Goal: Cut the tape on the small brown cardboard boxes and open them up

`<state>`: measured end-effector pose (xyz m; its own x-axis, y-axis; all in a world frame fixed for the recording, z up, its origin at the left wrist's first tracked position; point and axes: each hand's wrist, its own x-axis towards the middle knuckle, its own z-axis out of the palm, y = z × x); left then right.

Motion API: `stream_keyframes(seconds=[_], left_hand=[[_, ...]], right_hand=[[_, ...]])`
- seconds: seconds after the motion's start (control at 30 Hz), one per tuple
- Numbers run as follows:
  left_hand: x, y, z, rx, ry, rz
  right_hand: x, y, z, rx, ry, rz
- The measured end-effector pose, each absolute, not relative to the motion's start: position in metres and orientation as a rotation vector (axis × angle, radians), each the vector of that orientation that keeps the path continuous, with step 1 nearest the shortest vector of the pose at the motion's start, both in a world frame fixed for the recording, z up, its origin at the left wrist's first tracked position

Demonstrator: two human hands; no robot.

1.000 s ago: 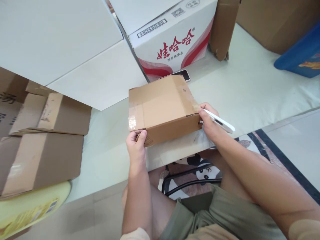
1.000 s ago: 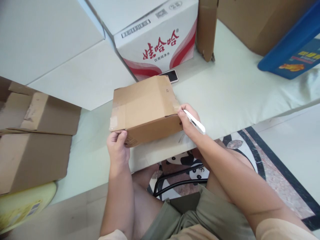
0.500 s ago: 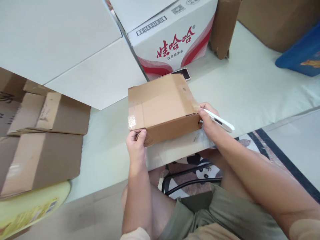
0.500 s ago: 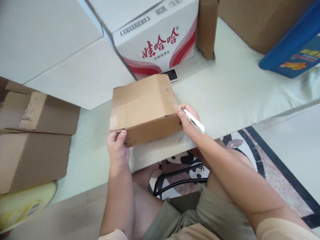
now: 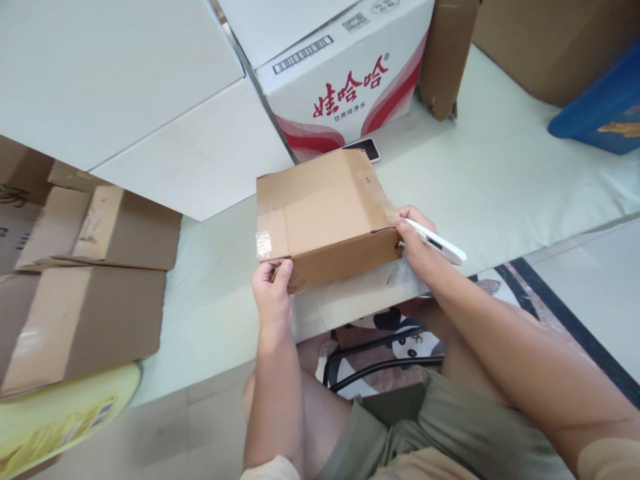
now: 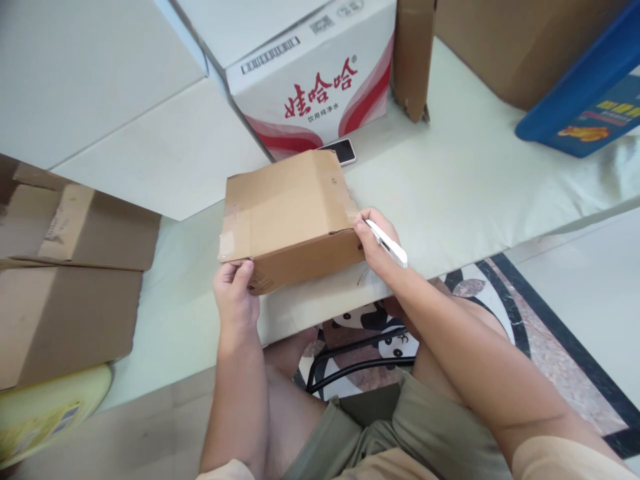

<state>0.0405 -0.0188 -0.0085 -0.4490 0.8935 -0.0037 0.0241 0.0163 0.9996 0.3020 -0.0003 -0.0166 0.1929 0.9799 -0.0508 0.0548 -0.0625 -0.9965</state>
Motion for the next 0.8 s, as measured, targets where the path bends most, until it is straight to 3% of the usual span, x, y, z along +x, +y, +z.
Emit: stream_keyframes(seconds=[0.8], left_hand=[[0.0414,-0.0176,-0.0094,0.976,1.583,1.526]], right_hand=[[0.3015,-0.0003,-0.018,-1.388,-1.104,1.065]])
